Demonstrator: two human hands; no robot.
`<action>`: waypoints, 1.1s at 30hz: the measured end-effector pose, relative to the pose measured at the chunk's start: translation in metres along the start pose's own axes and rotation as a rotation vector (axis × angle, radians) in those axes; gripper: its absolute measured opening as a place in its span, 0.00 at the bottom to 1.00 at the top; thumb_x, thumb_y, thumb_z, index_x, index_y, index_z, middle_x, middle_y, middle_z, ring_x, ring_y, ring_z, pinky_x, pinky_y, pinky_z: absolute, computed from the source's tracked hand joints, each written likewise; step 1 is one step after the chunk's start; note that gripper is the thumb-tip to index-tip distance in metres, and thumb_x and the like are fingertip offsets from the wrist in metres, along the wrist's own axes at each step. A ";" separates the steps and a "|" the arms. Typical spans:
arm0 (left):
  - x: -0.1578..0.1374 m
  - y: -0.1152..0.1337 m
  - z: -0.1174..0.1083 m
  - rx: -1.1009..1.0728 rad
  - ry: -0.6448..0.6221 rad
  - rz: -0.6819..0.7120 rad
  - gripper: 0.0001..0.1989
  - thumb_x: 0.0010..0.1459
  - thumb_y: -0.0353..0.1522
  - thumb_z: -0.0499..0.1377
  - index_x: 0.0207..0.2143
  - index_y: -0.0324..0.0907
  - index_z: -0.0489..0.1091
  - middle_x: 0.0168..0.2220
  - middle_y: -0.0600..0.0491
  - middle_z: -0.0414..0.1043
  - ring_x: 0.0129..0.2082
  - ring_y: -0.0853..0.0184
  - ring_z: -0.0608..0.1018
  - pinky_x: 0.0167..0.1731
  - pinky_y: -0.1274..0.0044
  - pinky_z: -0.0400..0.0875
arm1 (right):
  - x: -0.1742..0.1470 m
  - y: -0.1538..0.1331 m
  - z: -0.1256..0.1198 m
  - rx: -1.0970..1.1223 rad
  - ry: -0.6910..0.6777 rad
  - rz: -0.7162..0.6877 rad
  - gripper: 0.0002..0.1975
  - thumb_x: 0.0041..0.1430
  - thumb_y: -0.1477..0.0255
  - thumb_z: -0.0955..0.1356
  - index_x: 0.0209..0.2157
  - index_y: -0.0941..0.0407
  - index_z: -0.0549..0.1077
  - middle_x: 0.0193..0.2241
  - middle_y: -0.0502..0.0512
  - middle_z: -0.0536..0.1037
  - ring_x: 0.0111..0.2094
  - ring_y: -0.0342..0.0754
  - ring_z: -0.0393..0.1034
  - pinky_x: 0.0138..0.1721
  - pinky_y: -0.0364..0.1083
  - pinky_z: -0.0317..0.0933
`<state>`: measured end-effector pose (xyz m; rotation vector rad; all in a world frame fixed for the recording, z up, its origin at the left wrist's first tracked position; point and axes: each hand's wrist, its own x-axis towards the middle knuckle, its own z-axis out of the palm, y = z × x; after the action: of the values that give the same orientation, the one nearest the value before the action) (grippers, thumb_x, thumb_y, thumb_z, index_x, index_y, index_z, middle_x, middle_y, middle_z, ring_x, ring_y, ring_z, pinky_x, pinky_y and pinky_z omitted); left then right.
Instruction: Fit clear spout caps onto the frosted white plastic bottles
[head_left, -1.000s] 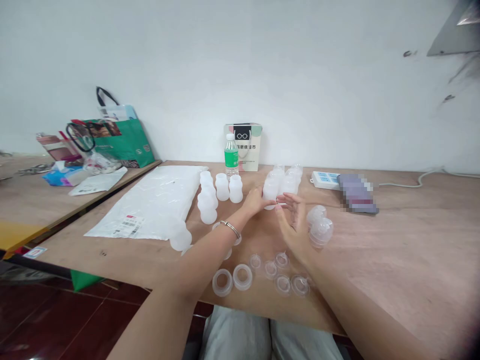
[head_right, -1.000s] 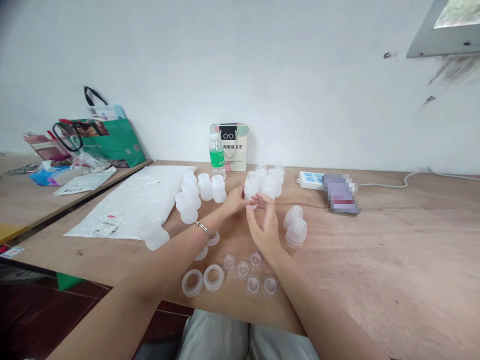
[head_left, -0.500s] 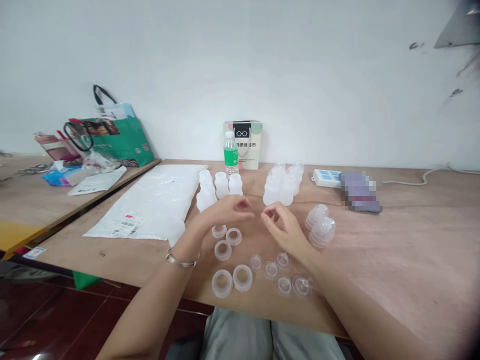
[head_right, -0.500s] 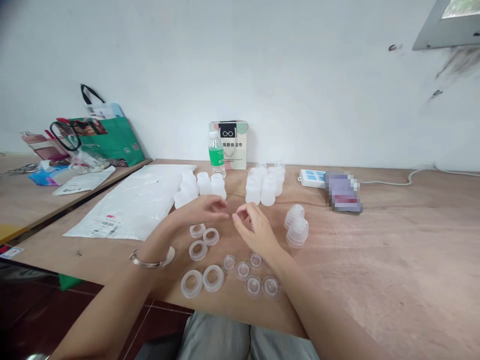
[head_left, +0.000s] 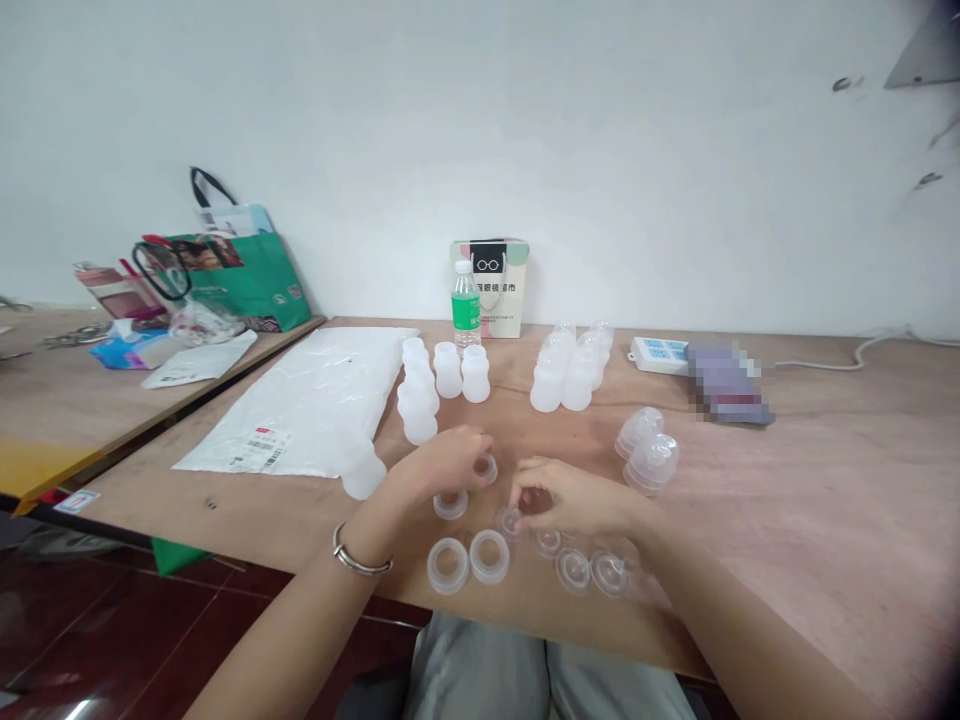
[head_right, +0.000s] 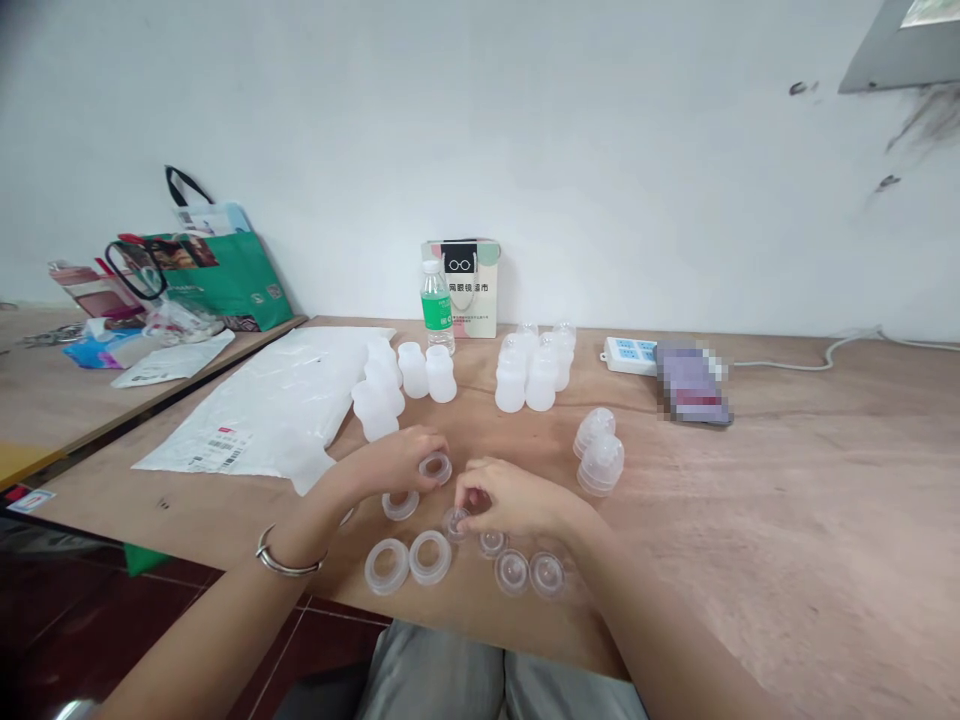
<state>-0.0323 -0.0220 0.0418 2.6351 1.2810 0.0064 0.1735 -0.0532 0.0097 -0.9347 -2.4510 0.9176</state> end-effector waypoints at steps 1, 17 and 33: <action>0.003 0.000 -0.003 -0.033 0.033 0.015 0.07 0.50 0.30 0.56 0.34 0.39 0.70 0.35 0.48 0.73 0.36 0.59 0.75 0.34 0.72 0.66 | 0.000 -0.002 -0.001 0.023 0.034 0.000 0.04 0.51 0.68 0.71 0.29 0.52 0.74 0.30 0.49 0.71 0.31 0.47 0.67 0.31 0.45 0.62; 0.039 0.000 0.031 -0.886 0.839 0.317 0.17 0.59 0.37 0.55 0.50 0.42 0.64 0.42 0.47 0.68 0.39 0.67 0.74 0.41 0.73 0.71 | 0.013 -0.002 -0.013 0.505 0.822 0.053 0.14 0.50 0.66 0.71 0.31 0.52 0.61 0.26 0.46 0.71 0.28 0.43 0.68 0.31 0.45 0.63; 0.033 0.011 0.036 -0.495 0.967 0.540 0.17 0.59 0.35 0.56 0.50 0.42 0.62 0.42 0.48 0.70 0.37 0.69 0.73 0.36 0.77 0.69 | 0.014 -0.007 0.013 0.289 0.918 -0.197 0.10 0.56 0.75 0.66 0.39 0.51 0.63 0.33 0.50 0.67 0.34 0.45 0.65 0.37 0.47 0.63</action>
<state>0.0005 -0.0096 0.0061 2.4277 0.5270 1.5876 0.1538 -0.0535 0.0064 -0.7544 -1.5458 0.5615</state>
